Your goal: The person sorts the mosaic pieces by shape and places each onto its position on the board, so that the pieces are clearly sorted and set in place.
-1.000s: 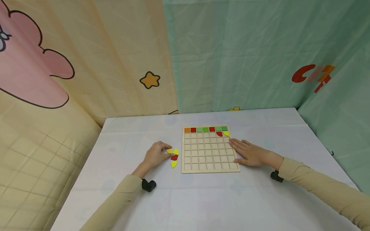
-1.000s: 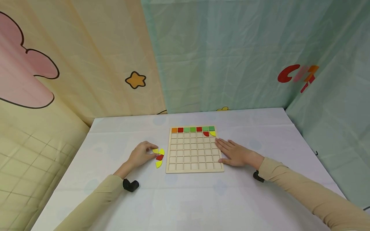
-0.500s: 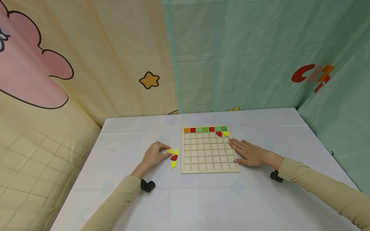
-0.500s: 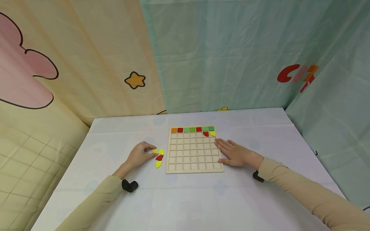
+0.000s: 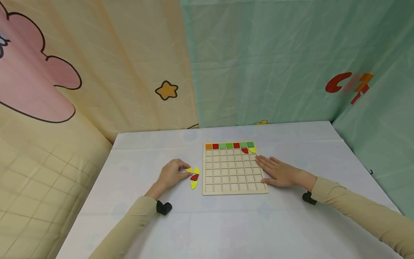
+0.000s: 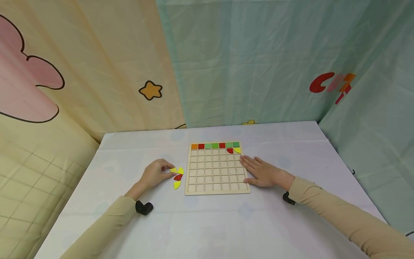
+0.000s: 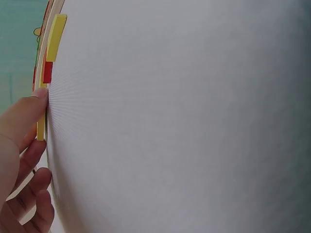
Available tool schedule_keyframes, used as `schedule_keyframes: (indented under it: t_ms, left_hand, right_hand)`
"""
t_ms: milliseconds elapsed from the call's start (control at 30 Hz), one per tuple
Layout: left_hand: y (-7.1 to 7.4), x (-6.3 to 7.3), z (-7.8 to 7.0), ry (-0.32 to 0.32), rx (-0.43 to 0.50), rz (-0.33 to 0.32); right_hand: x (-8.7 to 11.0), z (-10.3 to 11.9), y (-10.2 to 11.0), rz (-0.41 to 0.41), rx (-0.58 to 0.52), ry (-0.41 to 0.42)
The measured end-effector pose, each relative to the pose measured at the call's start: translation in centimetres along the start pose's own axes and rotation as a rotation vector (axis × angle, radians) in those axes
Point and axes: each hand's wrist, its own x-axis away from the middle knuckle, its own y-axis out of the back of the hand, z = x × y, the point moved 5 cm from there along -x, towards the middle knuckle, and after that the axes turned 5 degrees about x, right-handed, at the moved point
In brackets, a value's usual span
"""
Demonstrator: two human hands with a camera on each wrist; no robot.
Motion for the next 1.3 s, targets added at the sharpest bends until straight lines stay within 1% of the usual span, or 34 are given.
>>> schedule_keyframes:
  t_ms: [267,467,667,967,1167,1300]
  left_hand:
    - [0.2,0.0,-0.2,-0.035,-0.045,-0.015]
    - [0.4,0.0,-0.3,-0.062,-0.074,-0.025]
    - [0.5,0.1,-0.4,-0.090,-0.095,-0.039]
    - [0.9,0.1,-0.7,-0.119,-0.085,-0.066]
    - [1.1,-0.2,-1.3,-0.138,-0.057,-0.077]
    - [1.0,-0.6,-1.8,-0.139,-0.060,-0.068]
  right_hand:
    - [0.1,0.1,0.0,-0.029,-0.007,0.010]
    - [0.0,0.0,-0.1,0.000,-0.002,-0.003]
    - [0.1,0.0,-0.1,0.004,0.003,-0.004]
    - [0.2,0.3,0.1,-0.060,-0.011,0.024]
    - [0.2,0.1,0.0,-0.060,-0.014,0.023]
    - [0.1,0.1,0.0,-0.025,-0.006,0.011]
